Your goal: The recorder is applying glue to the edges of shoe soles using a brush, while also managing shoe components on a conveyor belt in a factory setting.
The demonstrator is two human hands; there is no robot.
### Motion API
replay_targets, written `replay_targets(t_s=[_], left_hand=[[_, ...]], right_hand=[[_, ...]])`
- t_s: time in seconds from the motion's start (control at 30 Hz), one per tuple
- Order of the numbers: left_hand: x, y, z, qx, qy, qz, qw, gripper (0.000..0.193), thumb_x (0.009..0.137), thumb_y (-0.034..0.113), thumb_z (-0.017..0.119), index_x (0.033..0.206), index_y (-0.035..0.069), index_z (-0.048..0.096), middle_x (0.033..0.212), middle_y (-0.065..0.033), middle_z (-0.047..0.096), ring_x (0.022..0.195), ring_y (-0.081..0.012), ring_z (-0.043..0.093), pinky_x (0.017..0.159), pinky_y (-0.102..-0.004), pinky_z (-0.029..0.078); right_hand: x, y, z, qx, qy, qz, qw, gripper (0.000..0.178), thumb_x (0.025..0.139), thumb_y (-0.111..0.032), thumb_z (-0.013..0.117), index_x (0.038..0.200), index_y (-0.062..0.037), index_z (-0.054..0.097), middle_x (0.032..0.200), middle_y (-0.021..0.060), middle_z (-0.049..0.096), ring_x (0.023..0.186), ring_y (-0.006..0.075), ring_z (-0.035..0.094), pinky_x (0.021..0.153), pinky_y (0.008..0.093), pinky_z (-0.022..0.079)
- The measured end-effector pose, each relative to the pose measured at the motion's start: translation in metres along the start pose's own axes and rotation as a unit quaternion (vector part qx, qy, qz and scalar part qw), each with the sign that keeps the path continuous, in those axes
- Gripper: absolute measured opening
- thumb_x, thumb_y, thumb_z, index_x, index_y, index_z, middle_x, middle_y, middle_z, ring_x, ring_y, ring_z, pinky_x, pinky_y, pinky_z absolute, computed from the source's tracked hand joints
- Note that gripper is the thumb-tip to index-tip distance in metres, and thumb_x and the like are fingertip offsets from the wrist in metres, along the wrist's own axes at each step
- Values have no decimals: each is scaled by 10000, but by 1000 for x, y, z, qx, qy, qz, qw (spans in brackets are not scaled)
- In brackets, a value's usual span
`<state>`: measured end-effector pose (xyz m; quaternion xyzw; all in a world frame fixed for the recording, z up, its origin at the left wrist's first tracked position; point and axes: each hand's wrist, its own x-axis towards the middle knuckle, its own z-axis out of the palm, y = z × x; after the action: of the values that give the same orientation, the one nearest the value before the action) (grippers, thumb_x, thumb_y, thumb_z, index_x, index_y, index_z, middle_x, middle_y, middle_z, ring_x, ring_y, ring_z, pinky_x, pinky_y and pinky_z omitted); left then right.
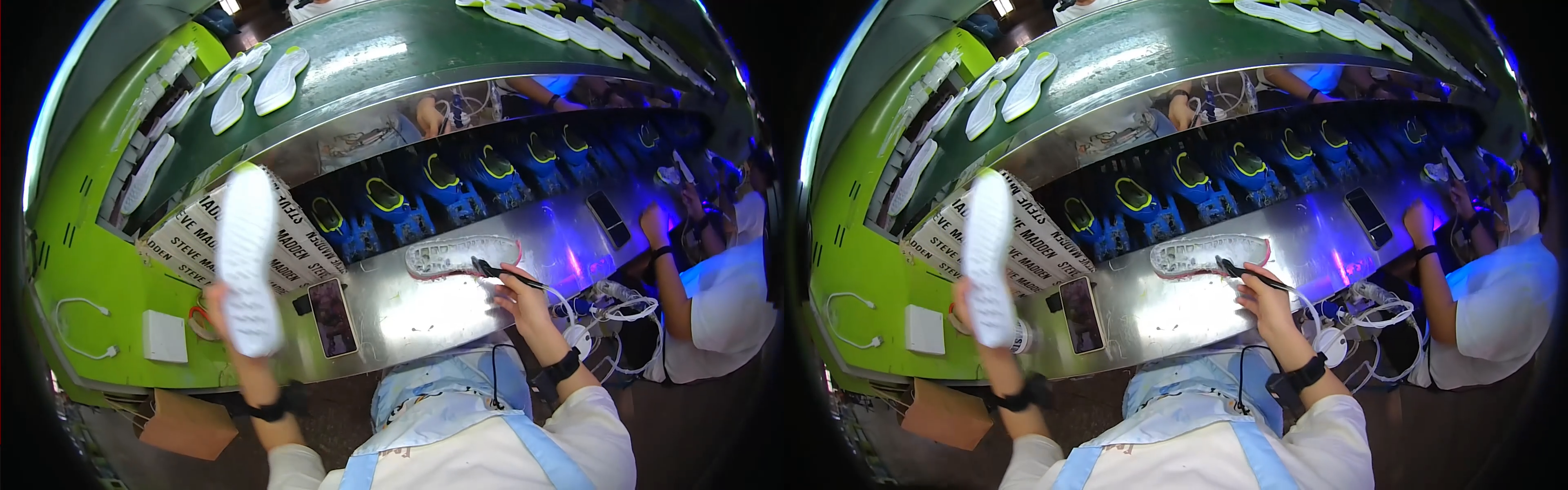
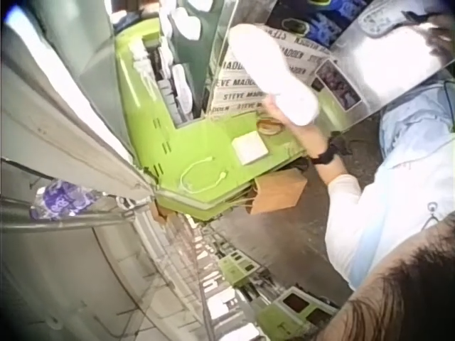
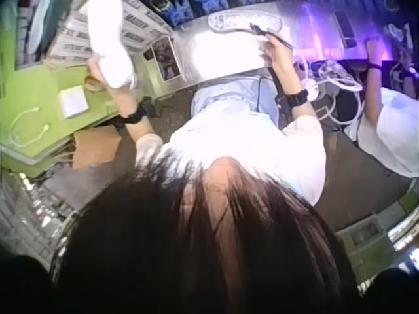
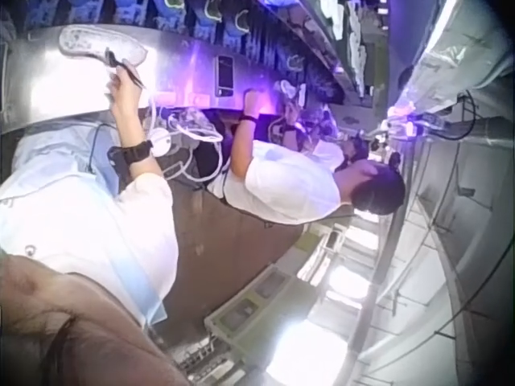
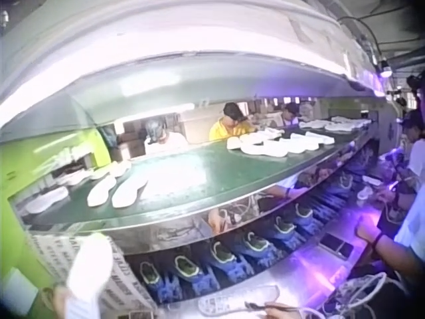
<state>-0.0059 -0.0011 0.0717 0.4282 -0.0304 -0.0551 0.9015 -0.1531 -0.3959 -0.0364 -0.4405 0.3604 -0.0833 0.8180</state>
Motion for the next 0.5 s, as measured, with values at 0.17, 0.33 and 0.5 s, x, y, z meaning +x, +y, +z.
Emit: replay_targets(t_s=[0.17, 0.33, 0.5], left_hand=[[-46, -174, 1, -201, -232, -332, 892, 718, 831, 446, 506, 1366, 1, 326, 1230, -260, 503, 1034, -426, 562, 884, -549, 463], [-64, -253, 17, -288, -208, -435, 828, 628, 935, 543, 307, 1316, 63, 441, 1221, -194, 549, 1059, -350, 577, 915, -502, 460], [-58, -239, 16, -310, -168, -350, 868, 507, 964, 404, 320, 1334, 71, 417, 1279, -142, 518, 1166, -264, 516, 1005, -404, 408]], right_hand=[[-36, -15, 13, -21, -131, -167, 977, 256, 807, -76, 616, 1058, -27, 636, 916, 56, 628, 801, 117, 573, 681, 243, 474], [-59, 3, 71, -364, -73, -520, 769, 206, 742, 23, 638, 941, -15, 671, 963, 142, 660, 748, 221, 618, 710, 293, 492], [-78, 3, 89, -286, -294, -354, 840, 258, 694, 6, 680, 950, -11, 657, 963, 146, 658, 768, 265, 624, 716, 301, 495]])
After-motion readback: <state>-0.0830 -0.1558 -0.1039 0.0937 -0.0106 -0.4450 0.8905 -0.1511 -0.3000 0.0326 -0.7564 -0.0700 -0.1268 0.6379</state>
